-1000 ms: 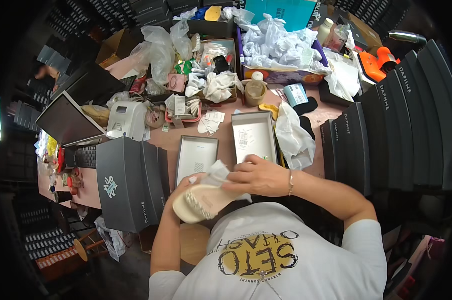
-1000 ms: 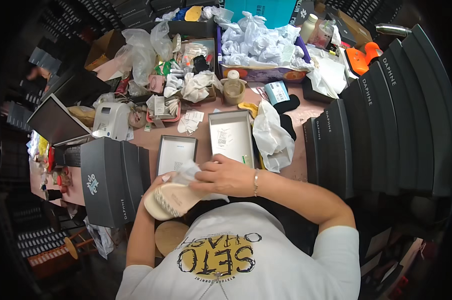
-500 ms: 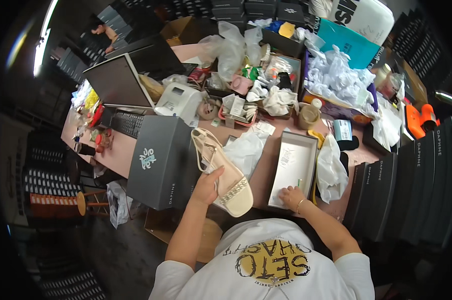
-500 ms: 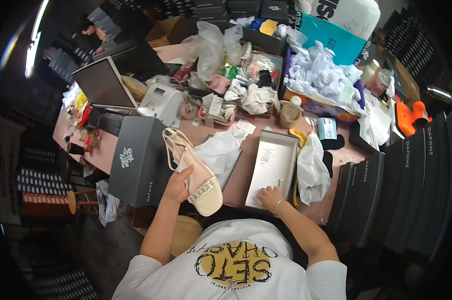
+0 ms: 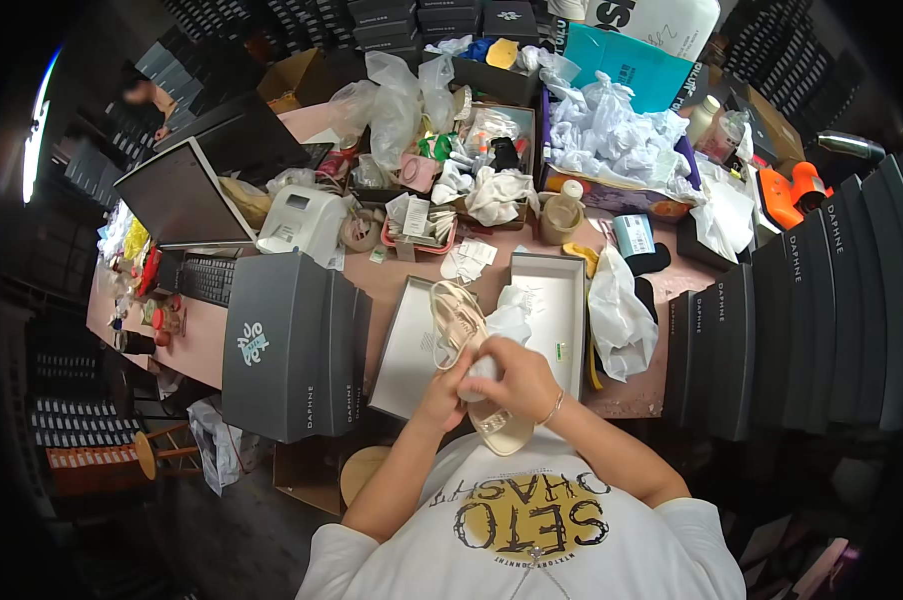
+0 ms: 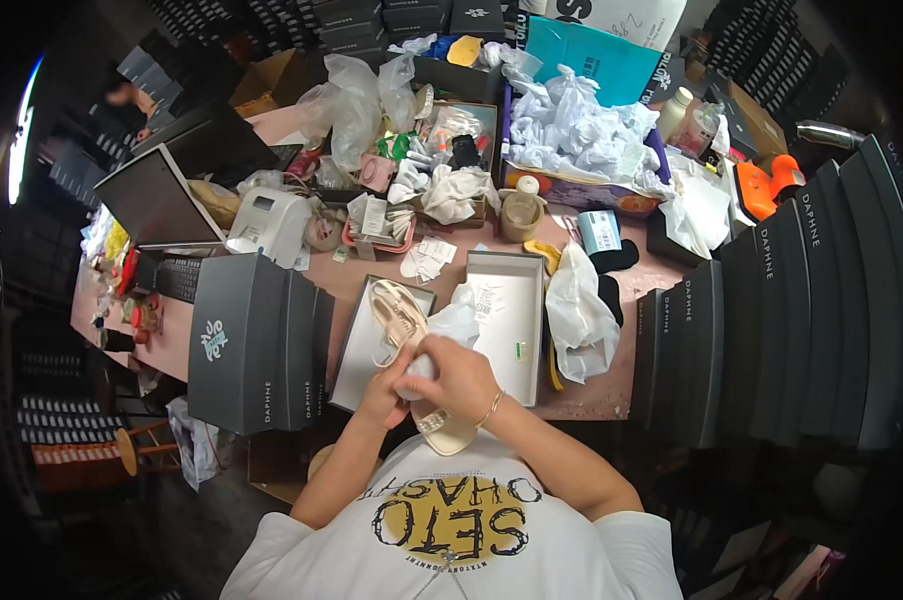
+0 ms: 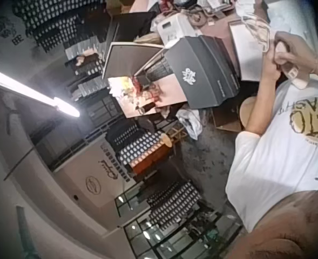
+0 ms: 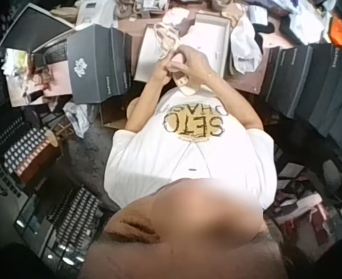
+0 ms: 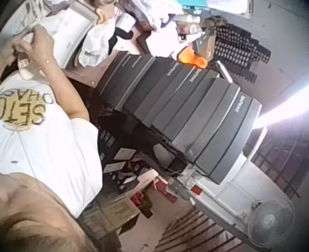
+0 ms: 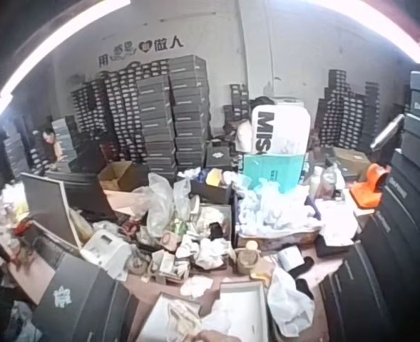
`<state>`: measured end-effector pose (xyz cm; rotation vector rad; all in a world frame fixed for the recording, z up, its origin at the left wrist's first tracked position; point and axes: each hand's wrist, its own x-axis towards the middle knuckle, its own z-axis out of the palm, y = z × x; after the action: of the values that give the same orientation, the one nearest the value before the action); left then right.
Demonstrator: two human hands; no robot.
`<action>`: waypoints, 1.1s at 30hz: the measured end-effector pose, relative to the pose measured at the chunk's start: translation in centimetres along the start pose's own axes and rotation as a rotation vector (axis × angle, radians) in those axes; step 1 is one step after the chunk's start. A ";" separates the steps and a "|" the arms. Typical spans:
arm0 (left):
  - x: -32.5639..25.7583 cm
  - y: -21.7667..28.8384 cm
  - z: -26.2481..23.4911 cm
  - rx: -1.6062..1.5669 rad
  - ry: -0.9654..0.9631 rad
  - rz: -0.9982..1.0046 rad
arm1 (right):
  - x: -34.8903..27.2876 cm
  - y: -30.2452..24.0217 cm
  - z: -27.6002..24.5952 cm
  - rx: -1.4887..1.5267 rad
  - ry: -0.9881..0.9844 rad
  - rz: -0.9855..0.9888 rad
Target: Cleaning shoes with a brush and packaging them into boxes with tissue paper.
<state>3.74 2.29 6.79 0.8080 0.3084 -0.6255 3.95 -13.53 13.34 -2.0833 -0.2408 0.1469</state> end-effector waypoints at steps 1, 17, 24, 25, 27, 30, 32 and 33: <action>-0.3 -0.2 0.1 0.009 0.018 -0.060 | -1.0 0.8 0.4 -0.109 0.006 -0.070; -0.1 -1.4 0.8 -0.036 0.019 -0.186 | -4.3 3.6 -0.4 -0.192 -0.242 -0.431; 0.2 -2.2 0.3 -0.057 -0.016 -0.215 | -4.7 2.0 -2.0 -0.362 -0.298 -0.563; 0.5 -1.8 0.4 -0.045 -0.020 -0.226 | -4.5 2.2 -1.8 -0.360 -0.320 -0.533; 0.6 -2.5 0.2 -0.026 -0.024 -0.204 | -5.2 2.9 -1.0 -0.349 -0.313 -0.509; 0.7 -3.3 0.3 -0.033 -0.056 -0.159 | -5.7 3.7 -0.7 -0.293 -0.361 -0.552; 1.0 -3.3 0.6 -0.044 -0.084 -0.133 | -5.8 3.5 -0.9 -0.312 -0.369 -0.561; 1.1 -3.9 0.5 -0.027 -0.064 -0.092 | -5.8 3.4 -1.0 -0.323 -0.372 -0.564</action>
<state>2.19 -0.62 4.36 0.7497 0.2965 -0.7308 -1.10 -17.43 10.90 -2.2035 -1.1254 0.1587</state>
